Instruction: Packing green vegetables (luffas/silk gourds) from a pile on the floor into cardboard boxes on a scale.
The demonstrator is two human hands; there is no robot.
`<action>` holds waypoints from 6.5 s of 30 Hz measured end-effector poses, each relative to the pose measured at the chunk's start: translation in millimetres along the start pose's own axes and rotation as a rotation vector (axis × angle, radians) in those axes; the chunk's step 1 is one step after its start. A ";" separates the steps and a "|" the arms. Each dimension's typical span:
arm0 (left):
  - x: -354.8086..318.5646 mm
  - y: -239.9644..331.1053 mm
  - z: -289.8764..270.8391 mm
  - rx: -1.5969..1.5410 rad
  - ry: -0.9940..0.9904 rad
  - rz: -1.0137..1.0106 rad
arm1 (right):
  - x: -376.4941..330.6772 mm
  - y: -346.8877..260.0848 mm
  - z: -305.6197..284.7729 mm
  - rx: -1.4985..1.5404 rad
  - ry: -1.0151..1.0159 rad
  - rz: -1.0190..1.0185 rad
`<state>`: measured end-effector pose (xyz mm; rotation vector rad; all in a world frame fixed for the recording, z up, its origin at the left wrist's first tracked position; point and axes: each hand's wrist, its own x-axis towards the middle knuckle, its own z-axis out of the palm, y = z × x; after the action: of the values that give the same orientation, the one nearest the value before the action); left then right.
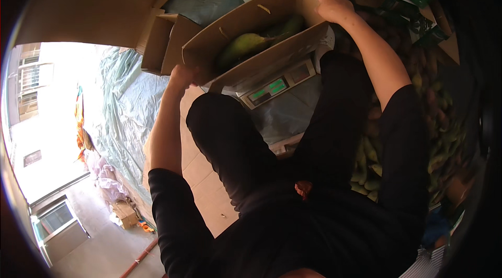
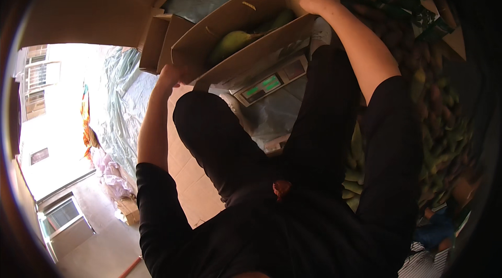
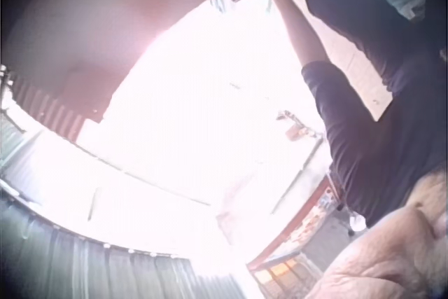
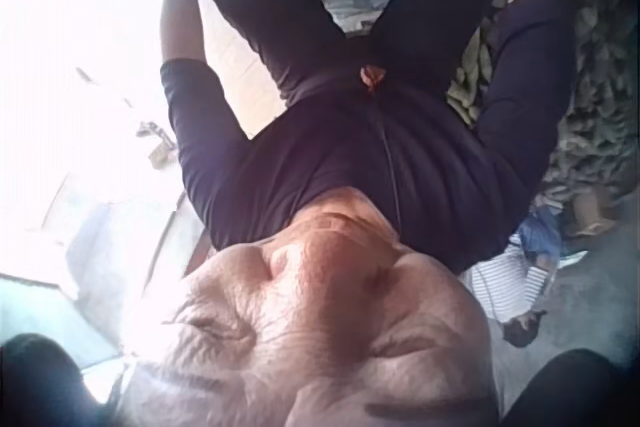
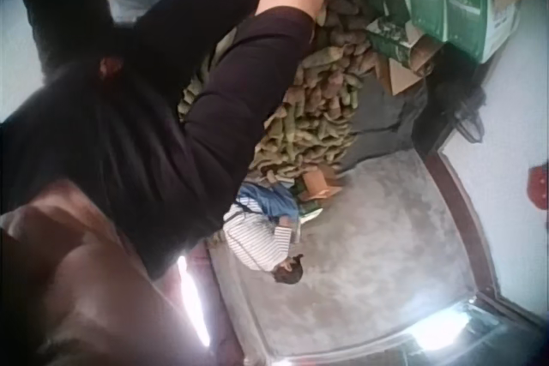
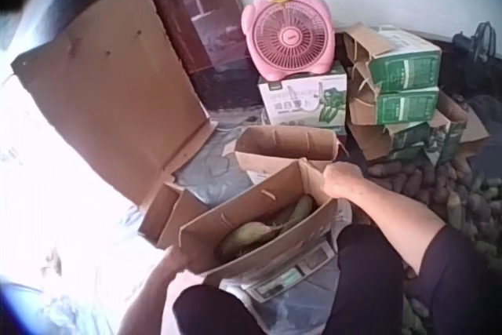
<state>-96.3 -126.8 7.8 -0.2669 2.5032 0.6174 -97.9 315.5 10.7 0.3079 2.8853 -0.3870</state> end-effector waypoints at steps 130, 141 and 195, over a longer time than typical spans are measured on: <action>-111.8 84.6 45.6 0.289 0.540 1.058 | -219.9 5.5 -72.5 1.822 0.096 -0.209; -82.8 80.0 68.3 0.462 0.281 0.727 | -236.5 91.1 -6.6 1.527 0.385 0.223; -65.6 92.3 100.9 0.283 0.071 0.654 | -331.1 180.0 268.3 0.323 0.079 0.631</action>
<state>-23.9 6.4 2.9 0.6684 2.6921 0.4838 309.1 351.7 -206.0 1.2600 2.5904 -0.7177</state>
